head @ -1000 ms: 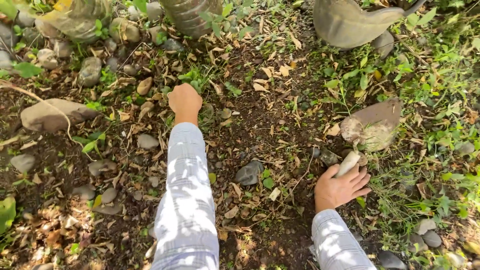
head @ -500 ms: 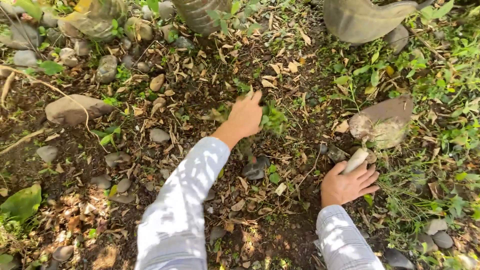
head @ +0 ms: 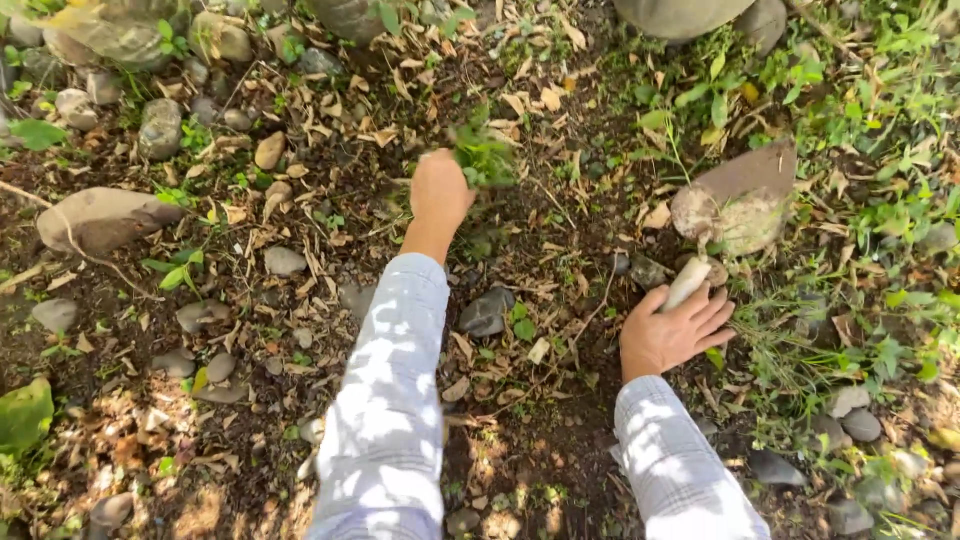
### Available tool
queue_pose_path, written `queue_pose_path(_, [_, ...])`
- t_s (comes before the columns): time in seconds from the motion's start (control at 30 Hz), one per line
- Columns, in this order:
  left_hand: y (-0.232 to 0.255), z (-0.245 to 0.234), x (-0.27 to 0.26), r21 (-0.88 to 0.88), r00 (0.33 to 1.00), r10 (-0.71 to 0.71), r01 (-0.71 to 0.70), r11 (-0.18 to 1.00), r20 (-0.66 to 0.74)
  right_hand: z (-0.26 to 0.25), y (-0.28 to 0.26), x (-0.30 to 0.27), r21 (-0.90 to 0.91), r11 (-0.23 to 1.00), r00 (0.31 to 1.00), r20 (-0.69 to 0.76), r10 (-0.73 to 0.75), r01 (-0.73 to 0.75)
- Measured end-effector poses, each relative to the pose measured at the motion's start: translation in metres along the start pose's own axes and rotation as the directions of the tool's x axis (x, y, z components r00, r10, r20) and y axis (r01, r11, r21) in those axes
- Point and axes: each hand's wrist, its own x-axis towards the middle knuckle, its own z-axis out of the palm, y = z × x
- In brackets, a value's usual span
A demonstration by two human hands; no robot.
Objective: The person uses a small hand trowel to loosen soil and remove weeds from a rocky garden bed. They repeatedly dig around small plants, pull out weeds by hand, and clear debris from the ground.
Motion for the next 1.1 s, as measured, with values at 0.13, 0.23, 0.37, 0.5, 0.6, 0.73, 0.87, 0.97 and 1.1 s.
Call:
queue_pose_path(0.13, [0.092,-0.106,-0.115,-0.493,0.931,-0.087,0.265,0.829,0.354,0.005,-0.001,0.001,0.009,1.0,0.999,-0.03,-0.015,0.015])
queue_pose_path(0.23, [0.124,-0.06,-0.178,-0.005,0.948,0.083,-0.086,0.996,0.307,0.005,-0.005,0.003,-0.027,1.0,1.0,-0.011,-0.002,0.002])
queue_pose_path(0.37, [0.146,-0.029,-0.211,0.127,0.878,0.108,-0.188,0.974,0.465,0.007,0.002,-0.004,-0.081,0.995,0.999,0.015,0.052,-0.05])
queue_pose_path(0.5, [0.157,-0.055,-0.198,0.062,0.779,0.256,-0.352,0.934,0.573,-0.001,-0.005,0.003,-0.035,0.997,0.995,0.075,0.073,-0.071])
queue_pose_path(0.6, [0.16,-0.05,-0.187,0.065,0.762,0.264,-0.372,0.926,0.592,-0.001,-0.012,0.013,-0.043,0.996,0.996,0.034,0.077,-0.076])
queue_pose_path(0.73, [0.126,0.009,-0.186,0.077,0.688,0.279,-0.438,0.896,0.67,-0.015,-0.018,0.007,0.011,0.995,0.992,0.086,0.093,-0.095])
queue_pose_path(0.87, [0.123,0.021,-0.18,0.149,0.659,0.282,-0.518,0.842,0.697,-0.016,-0.015,0.008,-0.013,0.997,0.994,0.073,0.08,-0.08])
queue_pose_path(0.97, [0.134,-0.003,-0.183,0.161,0.675,0.296,-0.527,0.834,0.676,-0.015,-0.012,0.006,-0.063,0.996,0.994,0.09,0.065,-0.06])
queue_pose_path(1.1, [0.154,-0.035,-0.187,0.228,0.672,0.277,-0.561,0.796,0.687,-0.033,0.005,0.018,0.167,0.983,0.975,0.217,0.04,-0.078])
